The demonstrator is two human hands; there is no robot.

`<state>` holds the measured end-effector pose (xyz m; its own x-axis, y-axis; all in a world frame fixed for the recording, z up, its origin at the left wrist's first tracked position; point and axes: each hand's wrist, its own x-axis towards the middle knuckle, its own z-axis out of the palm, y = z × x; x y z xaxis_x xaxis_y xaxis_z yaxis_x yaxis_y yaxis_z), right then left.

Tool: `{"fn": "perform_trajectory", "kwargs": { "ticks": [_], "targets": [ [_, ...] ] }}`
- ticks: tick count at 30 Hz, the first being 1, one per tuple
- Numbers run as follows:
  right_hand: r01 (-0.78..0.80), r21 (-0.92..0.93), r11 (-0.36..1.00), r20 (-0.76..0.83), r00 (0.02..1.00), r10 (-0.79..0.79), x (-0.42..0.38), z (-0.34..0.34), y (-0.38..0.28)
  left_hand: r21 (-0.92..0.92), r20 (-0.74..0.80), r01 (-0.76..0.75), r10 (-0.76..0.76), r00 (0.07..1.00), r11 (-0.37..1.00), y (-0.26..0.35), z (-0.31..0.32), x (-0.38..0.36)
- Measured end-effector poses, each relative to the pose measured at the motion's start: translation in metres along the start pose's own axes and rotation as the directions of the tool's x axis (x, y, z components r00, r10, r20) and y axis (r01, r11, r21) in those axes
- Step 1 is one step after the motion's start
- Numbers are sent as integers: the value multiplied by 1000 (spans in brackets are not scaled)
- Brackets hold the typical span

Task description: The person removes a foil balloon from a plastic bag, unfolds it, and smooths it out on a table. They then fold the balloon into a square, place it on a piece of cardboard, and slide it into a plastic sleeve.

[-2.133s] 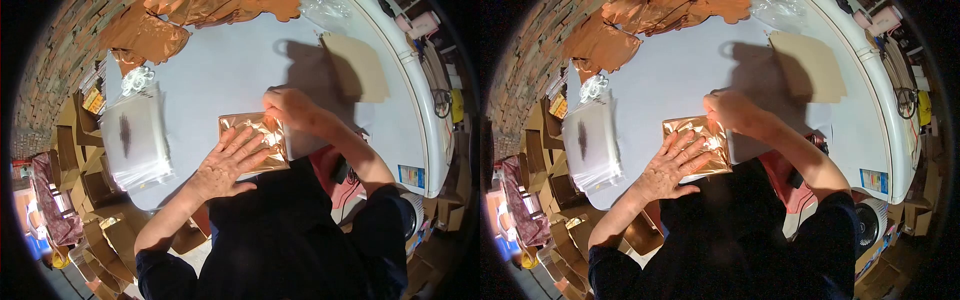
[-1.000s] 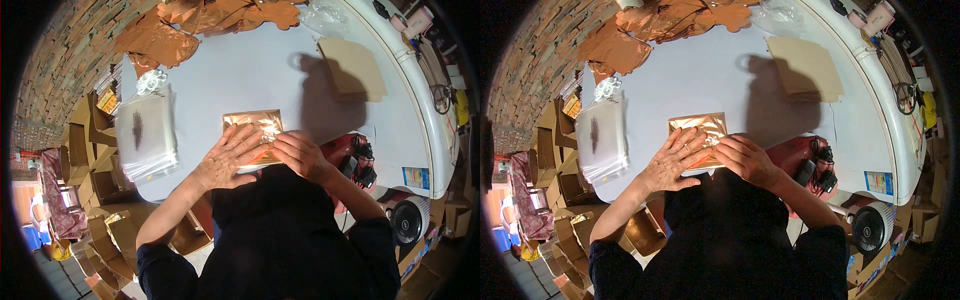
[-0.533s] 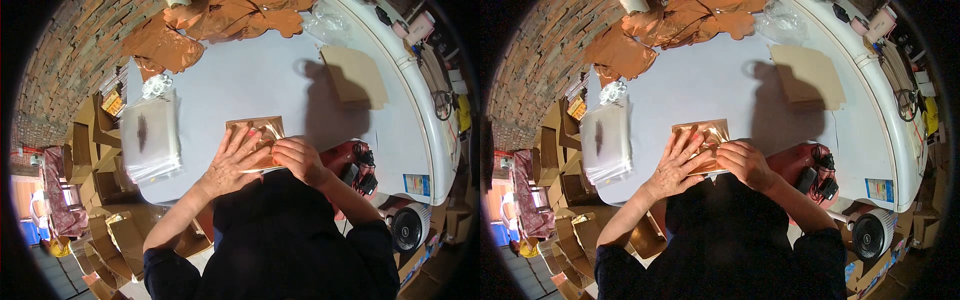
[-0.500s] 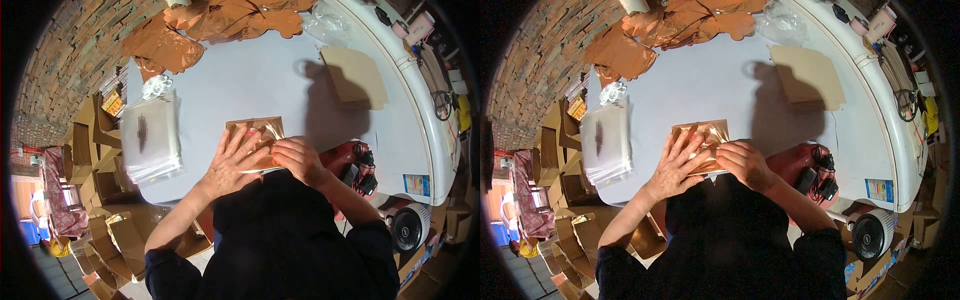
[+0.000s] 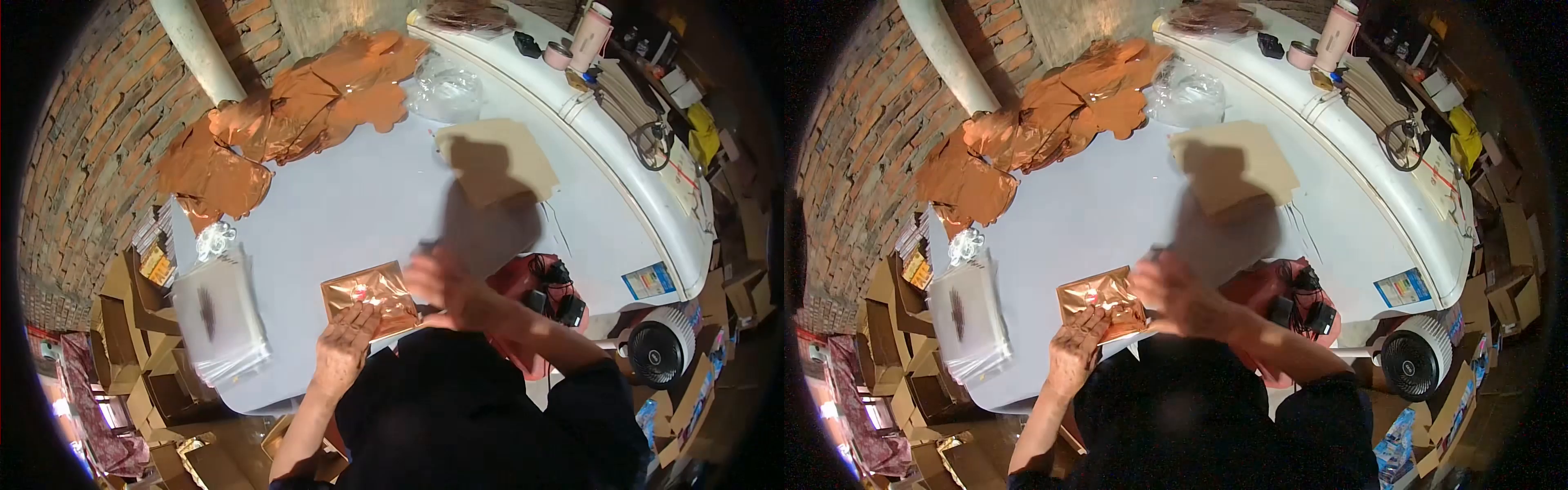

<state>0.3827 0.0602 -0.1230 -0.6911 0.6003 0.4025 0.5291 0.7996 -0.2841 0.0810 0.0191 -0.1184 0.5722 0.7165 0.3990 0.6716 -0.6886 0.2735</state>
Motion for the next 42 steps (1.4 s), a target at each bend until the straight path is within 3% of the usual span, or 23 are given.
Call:
{"fn": "perform_trajectory", "kwargs": {
  "ticks": [2,4,7,10,13,16,19,22,23,25,28,30,31,33,36,39,40,42],
  "targets": [
    [-145,-192,971,-208,973,104,-3,-18,28,0,-6,-13,13,1000,1000,1,-2,-2],
    [-430,-458,778,-364,889,277,5,-38,61,-7,-6,-11,11,1000,1000,6,-3,-4],
    [-571,-561,599,-361,821,443,22,-63,85,-27,-8,5,-5,1000,1000,12,-4,-7],
    [-619,-521,588,-259,771,582,37,-55,86,-57,-11,26,-27,1000,998,14,-7,-10],
    [-480,-710,515,-393,877,276,31,-38,91,-66,-11,48,-49,999,997,15,-7,-13],
    [-458,-730,508,-421,886,194,28,-36,91,-60,-25,50,-52,998,997,13,-2,-18],
    [-453,-650,610,-356,891,282,26,-51,80,-69,-42,44,-47,998,997,13,-3,-17],
    [-535,-696,479,-353,836,420,35,-66,92,-92,-67,45,-51,996,995,14,-5,-15],
    [-501,-688,524,-386,865,320,40,-71,88,-104,-81,42,-51,995,994,14,-6,-14],
    [-406,-666,625,-447,889,101,67,-95,60,-119,-116,42,-56,992,992,15,-8,-15],
    [-64,-613,788,-292,945,-150,100,-75,10,-157,-144,58,-81,986,986,22,-21,-18],
    [138,-527,839,-163,952,-259,114,-37,-9,-270,-112,142,-177,978,952,33,-33,-30],
    [181,-466,866,-45,973,-228,118,-24,-18,-330,-96,175,-218,971,927,36,-39,-36],
    [209,-210,955,196,966,-169,119,3,-20,-529,-56,234,-309,949,816,37,-53,-52],
    [211,90,973,298,927,-229,133,20,-22,-746,15,334,-488,873,576,40,-78,-82],
    [257,259,931,333,881,-336,168,28,-16,-932,137,328,-691,710,152,40,-81,-117],
    [261,262,929,281,901,-332,187,28,-15,-957,194,289,-733,651,4,40,-80,-124],
    [275,190,942,252,914,-318,229,38,-4,-955,280,244,-788,549,-169,43,-77,-129]
  ]
}}
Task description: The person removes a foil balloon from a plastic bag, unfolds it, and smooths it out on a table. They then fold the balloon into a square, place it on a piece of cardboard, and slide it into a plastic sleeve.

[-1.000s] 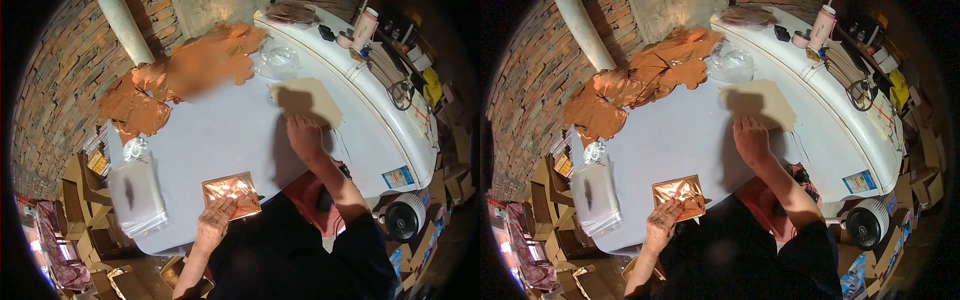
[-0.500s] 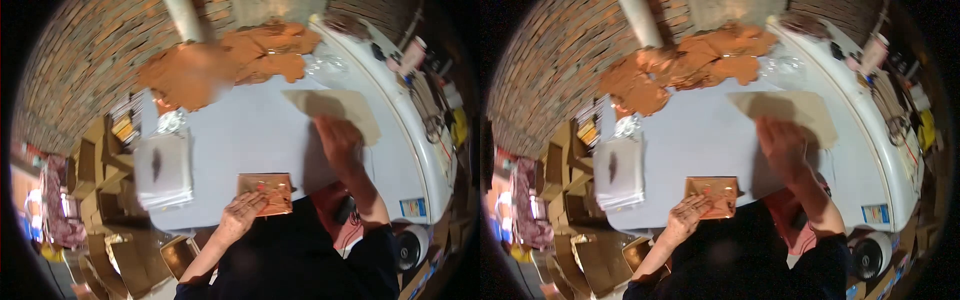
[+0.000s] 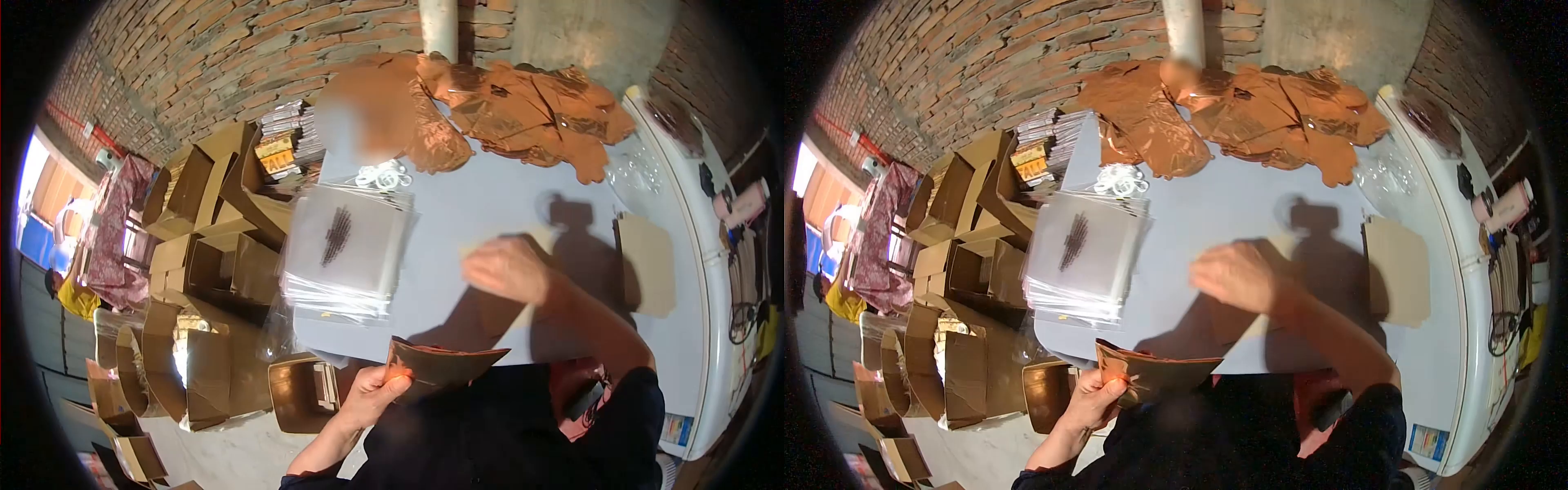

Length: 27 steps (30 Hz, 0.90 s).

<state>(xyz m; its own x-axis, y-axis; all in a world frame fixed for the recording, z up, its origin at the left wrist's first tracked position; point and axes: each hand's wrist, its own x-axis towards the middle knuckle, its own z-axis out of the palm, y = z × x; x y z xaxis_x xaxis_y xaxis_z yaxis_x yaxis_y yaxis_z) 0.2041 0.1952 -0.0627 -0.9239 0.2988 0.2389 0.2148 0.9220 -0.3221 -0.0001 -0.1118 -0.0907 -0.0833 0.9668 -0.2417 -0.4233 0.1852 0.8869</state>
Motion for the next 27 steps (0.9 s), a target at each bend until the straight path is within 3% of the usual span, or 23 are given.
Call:
{"fn": "perform_trajectory", "kwargs": {
  "ticks": [3,5,7,10,13,16,19,20,22,25,27],
  "targets": [
    [-50,-39,998,-119,992,45,68,-1,35,-121,-61,37,-45,997,992,-12,3,-2],
    [-39,58,998,-297,953,54,114,4,47,-160,-100,84,-100,990,984,-15,6,-4],
    [-13,207,978,-335,938,84,162,26,80,-197,-108,115,-138,984,974,-19,3,-9],
    [-124,238,963,-418,882,217,209,54,100,-228,-130,114,-146,981,967,-24,0,-13],
    [-71,146,987,-448,885,130,231,84,120,-240,-158,95,-136,978,966,-20,-1,-14],
    [26,130,991,-424,905,32,237,91,132,-241,-164,82,-124,979,967,-14,-1,-13],
    [-50,311,949,-448,873,193,238,77,139,-224,-159,97,-135,978,970,-23,-10,-11],
    [-164,485,859,-336,872,356,232,70,139,-227,-164,91,-130,978,970,-25,-10,-11],
    [-384,738,555,-37,799,601,213,35,118,-232,-168,82,-123,978,969,-23,-6,-7],
    [-117,516,848,-309,898,312,190,35,134,-218,-122,86,-114,986,972,-28,-5,-6],
    [-65,492,868,-341,903,261,193,54,142,-229,-122,103,-134,983,968,-26,2,-5]
  ]
}}
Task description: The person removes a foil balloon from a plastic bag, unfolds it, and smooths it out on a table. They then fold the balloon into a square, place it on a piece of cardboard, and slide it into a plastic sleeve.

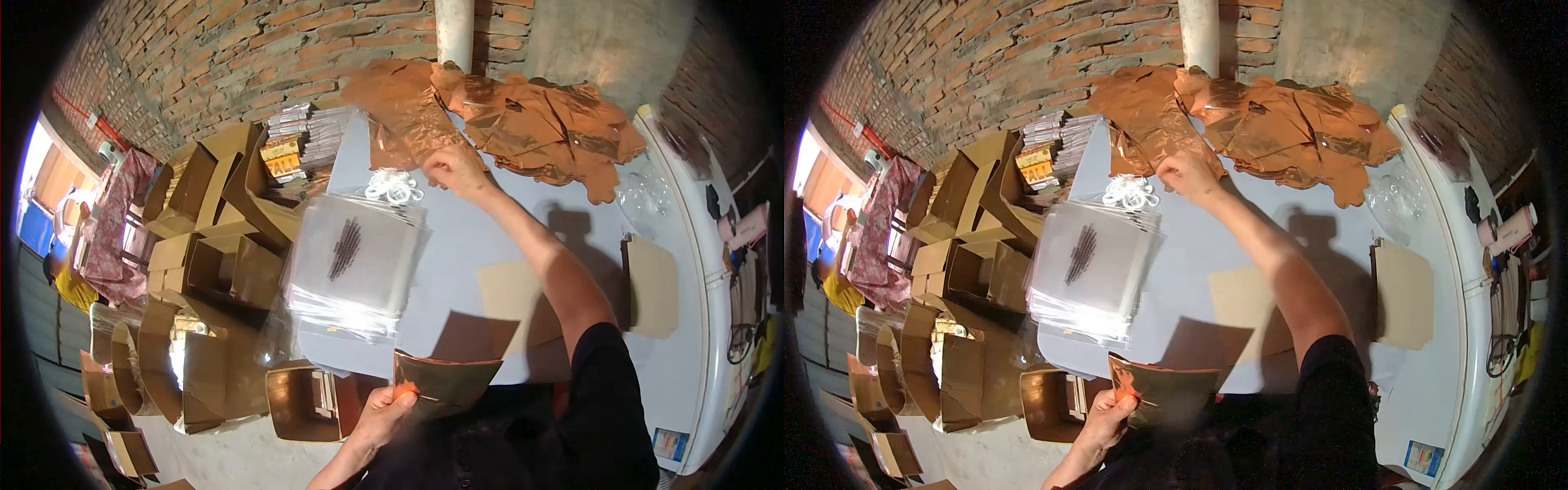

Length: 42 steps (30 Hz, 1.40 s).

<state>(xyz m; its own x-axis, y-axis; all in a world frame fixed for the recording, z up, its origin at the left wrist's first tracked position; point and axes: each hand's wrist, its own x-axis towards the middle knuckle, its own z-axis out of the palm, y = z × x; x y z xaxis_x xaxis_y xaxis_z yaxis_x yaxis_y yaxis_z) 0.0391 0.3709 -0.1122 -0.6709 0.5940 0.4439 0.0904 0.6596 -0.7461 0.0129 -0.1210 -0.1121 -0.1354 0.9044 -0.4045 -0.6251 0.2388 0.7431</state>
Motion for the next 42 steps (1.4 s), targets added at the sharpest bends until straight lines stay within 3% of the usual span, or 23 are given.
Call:
{"fn": "perform_trajectory", "kwargs": {
  "ticks": [4,7,10,13,16,17,20,23,26,30,31,37,40,41,42],
  "targets": [
    [186,-173,967,-49,979,-197,3,29,-3,-41,-41,24,-25,999,999,-3,8,-1],
    [127,-271,954,-82,985,-155,5,54,-4,-101,-31,31,-34,999,994,-3,-2,-1],
    [146,-218,965,-105,979,-172,12,58,3,-165,-41,35,-42,998,986,0,-5,-1],
    [-62,30,998,-126,990,65,15,45,-2,-219,-31,61,-70,997,974,0,-13,2],
    [-324,242,915,-72,934,350,-3,10,-26,-233,-31,69,-78,996,970,4,-9,6],
    [-260,286,922,-48,957,285,-11,-2,-19,-241,-33,82,-92,995,967,1,-14,8],
    [-363,378,852,-22,916,400,-50,-49,-66,-260,-6,77,-82,997,963,0,-12,10],
    [-259,576,775,-27,942,335,-100,-91,-80,-260,8,79,-79,997,963,4,-3,10],
    [-369,567,736,-74,868,491,-143,-125,-93,-291,73,58,-38,997,955,2,3,7],
    [-399,563,724,-131,822,555,-195,-152,-108,-217,11,36,-34,999,975,1,15,3],
    [-357,612,705,-87,856,509,-206,-159,-111,-203,14,33,-31,999,979,2,17,2],
    [-405,401,822,-8,895,445,-238,-157,-126,-148,23,43,-40,999,988,5,33,-5],
    [-487,120,865,-37,869,494,-249,-131,-121,-149,18,39,-37,999,988,-2,34,-7],
    [-282,-187,941,-63,959,275,-251,-128,-120,-151,12,31,-30,999,988,-3,34,-7],
    [-220,-270,937,-39,975,218,-254,-128,-112,-152,12,38,-37,999,988,-3,35,-8]
  ]
}}
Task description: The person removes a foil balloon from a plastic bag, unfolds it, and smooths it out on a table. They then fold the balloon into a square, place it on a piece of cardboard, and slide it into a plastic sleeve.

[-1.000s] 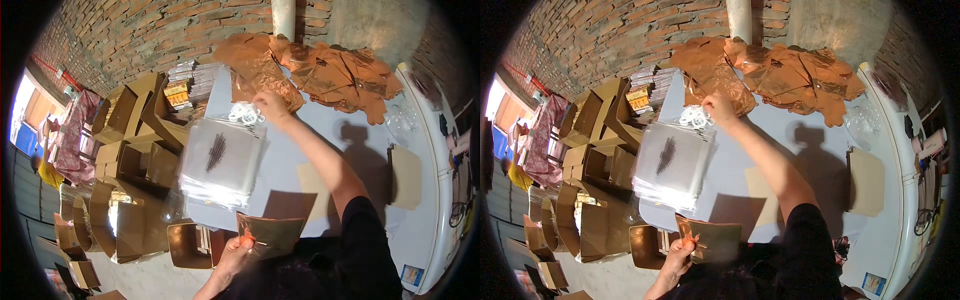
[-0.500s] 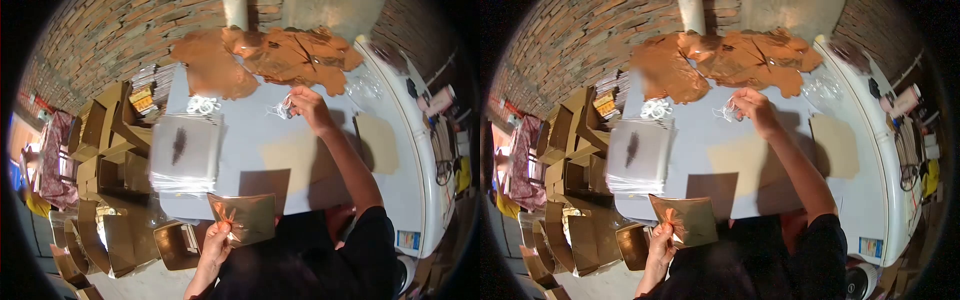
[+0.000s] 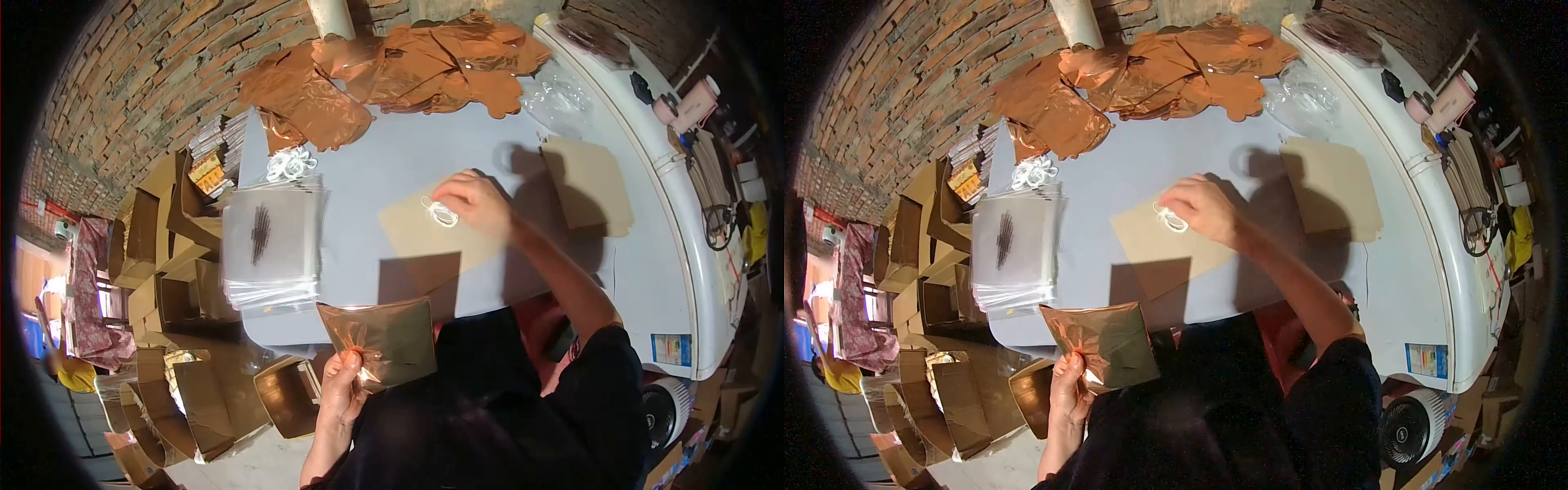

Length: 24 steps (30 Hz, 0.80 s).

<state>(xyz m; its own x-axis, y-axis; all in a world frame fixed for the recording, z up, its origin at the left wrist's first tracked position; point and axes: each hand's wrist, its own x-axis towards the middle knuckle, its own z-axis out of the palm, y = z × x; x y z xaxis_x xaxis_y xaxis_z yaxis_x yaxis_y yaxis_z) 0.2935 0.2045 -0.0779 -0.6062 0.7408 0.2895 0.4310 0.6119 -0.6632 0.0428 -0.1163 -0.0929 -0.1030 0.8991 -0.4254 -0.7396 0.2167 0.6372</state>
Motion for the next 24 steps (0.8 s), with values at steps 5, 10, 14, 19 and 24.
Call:
{"fn": "perform_trajectory", "kwargs": {
  "ticks": [5,10,14,19,24],
  "targets": [
    [120,-337,934,-104,981,-163,3,3,55,-3,-14,4,-4,1000,1000,-3,-3,-2],
    [119,-514,850,-89,977,-191,-15,17,58,-18,9,34,-33,999,999,1,1,2],
    [71,-529,846,-133,977,-165,-42,30,33,73,5,93,-94,996,993,3,2,9],
    [150,-485,862,-265,914,-308,-56,23,6,34,-53,179,-177,983,983,-1,19,34],
    [-307,603,736,75,940,332,-92,12,-54,-103,20,134,-133,991,986,-6,37,57]
  ]
}}
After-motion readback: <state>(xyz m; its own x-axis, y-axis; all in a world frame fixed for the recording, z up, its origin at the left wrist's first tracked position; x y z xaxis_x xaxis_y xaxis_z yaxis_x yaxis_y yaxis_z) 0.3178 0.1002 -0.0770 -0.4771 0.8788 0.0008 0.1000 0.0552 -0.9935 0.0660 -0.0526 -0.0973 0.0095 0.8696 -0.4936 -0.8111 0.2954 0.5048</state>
